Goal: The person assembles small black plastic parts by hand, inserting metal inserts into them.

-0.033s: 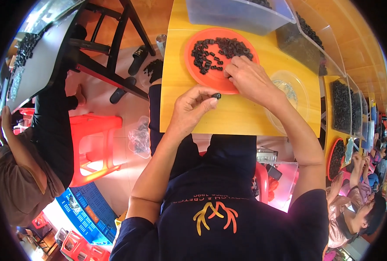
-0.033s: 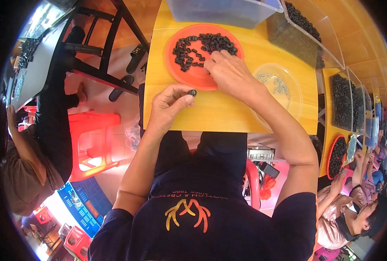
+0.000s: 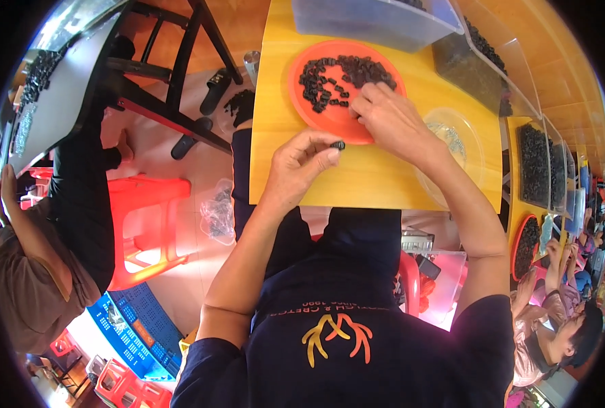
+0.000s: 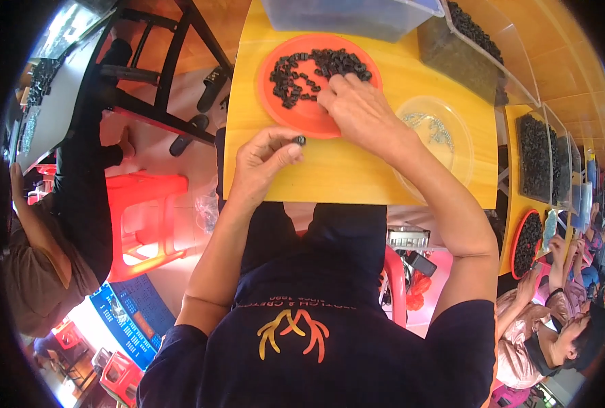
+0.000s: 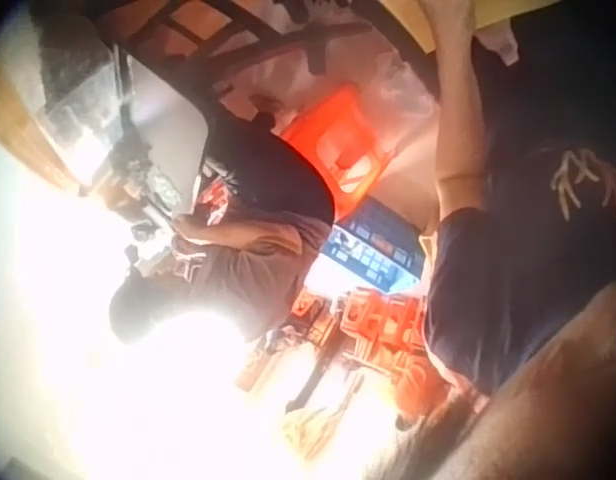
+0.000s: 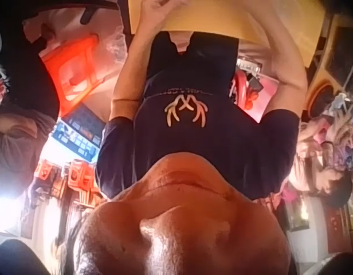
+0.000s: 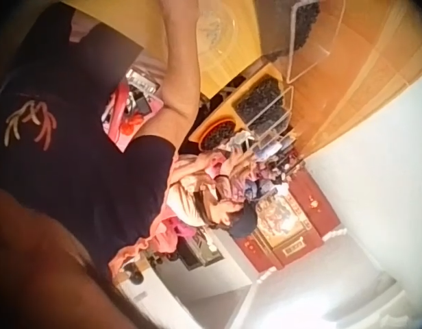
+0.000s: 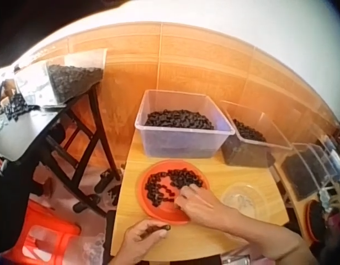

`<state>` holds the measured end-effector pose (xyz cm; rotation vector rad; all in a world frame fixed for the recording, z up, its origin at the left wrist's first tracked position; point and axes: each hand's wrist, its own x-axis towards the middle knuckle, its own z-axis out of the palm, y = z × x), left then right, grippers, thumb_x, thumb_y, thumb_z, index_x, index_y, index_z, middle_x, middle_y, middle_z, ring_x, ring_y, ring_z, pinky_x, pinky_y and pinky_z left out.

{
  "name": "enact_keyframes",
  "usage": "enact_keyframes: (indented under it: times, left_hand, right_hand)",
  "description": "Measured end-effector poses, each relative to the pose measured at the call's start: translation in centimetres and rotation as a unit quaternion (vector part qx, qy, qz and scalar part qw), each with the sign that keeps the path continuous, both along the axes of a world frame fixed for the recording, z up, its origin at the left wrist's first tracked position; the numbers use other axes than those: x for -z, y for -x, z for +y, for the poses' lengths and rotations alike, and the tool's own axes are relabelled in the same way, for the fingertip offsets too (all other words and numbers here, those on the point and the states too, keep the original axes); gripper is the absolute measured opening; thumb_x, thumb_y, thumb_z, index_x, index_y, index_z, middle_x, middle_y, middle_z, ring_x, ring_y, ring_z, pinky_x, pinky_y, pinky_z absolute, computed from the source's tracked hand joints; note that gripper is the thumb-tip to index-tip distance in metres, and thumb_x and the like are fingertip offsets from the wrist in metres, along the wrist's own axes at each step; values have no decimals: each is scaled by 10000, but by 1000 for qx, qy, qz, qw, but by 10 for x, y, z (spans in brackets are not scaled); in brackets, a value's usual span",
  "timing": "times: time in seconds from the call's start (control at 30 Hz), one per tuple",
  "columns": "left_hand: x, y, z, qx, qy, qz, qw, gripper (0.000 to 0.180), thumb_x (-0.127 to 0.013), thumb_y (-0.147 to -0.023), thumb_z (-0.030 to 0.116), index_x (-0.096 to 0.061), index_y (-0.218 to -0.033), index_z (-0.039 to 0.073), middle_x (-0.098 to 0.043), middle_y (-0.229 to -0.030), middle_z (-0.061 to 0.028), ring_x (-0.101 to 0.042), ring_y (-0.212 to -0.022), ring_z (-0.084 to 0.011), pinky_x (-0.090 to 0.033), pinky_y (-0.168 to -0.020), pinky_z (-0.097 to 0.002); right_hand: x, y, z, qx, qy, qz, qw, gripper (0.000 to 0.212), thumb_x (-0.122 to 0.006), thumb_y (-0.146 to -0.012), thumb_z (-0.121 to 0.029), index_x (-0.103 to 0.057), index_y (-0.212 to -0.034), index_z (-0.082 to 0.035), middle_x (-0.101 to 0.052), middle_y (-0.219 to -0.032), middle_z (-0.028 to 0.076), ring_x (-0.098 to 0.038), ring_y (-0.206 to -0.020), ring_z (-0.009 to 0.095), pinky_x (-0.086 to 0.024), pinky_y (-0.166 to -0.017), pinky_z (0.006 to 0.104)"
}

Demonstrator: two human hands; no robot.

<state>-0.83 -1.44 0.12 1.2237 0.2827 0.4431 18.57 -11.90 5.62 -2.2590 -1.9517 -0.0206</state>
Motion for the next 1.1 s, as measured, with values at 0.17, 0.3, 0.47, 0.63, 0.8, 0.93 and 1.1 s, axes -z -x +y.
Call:
enact_keyframes:
  times: [0.17, 0.3, 0.47, 0.63, 0.8, 0.93, 1.1]
  left_hand:
    - [-2, -5, 4, 0, -7, -6, 1000, 169, -665, -930, 54, -646, -1092, 9, -658, -870, -17, -634, -788, -88, -513, -719, -239]
    - [-1, -2, 5, -3, -2, -1, 1000, 176, -675, -928, 67, -644, -1092, 12, -657, -861, -20, -635, -775, -84, -513, -706, -233]
    - [-1, -1, 5, 0, 9, -4, 1000, 185, -691, -922, 79, -637, -1086, 12, -657, -880, -21, -635, -770, -83, -517, -704, -230]
    - [-3, 0, 4, 12, 19, -7, 1000, 176, -682, -916, 53, -639, -1078, -2, -674, -926, -40, -639, -792, -110, -510, -721, -252]
    - [-2, 1, 6, 14, 4, 10, 1000, 174, -684, -917, 57, -642, -1076, 1, -674, -914, -41, -640, -791, -109, -509, -720, -250]
    - [-2, 1, 7, 17, 0, -1, 1000, 167, -689, -922, 71, -645, -1068, 4, -667, -910, -23, -630, -798, -83, -519, -715, -238]
    - [-3, 3, 6, 30, -3, -2, 1000, 163, -682, -927, 74, -644, -1067, 0, -659, -901, -20, -614, -802, -81, -515, -726, -244]
  right_hand:
    - [-8, -2, -3, 4, -17, 97, 995, 127, -619, -861, -68, -668, -975, -40, -628, -954, 115, -604, -932, 286, -505, -815, 370]
    - [-21, 16, -7, 31, -45, 470, 881, 119, -628, -947, -125, -675, -994, -27, -645, -944, 41, -605, -917, 164, -484, -815, 304]
    - [-23, 21, -12, 63, -29, 638, 767, 138, -639, -962, -137, -669, -1002, -8, -655, -952, -9, -579, -901, 67, -477, -805, 251]
    - [-22, 20, -10, 27, 8, 608, 794, 139, -655, -947, -118, -662, -1004, 9, -661, -918, 12, -591, -868, 72, -484, -789, 243]
    - [-27, 26, -7, 16, 7, 525, 851, 115, -654, -929, -85, -650, -993, 10, -663, -851, 40, -612, -806, 97, -492, -742, 262]
    - [-30, 26, -4, 20, 22, 479, 877, 109, -661, -910, -84, -637, -968, 5, -657, -783, 67, -632, -748, 137, -493, -690, 290]
    - [-43, 24, -7, 1, 109, 380, 919, 208, -607, -962, -204, -623, -974, 3, -633, -780, 116, -622, -731, 225, -483, -678, 353]
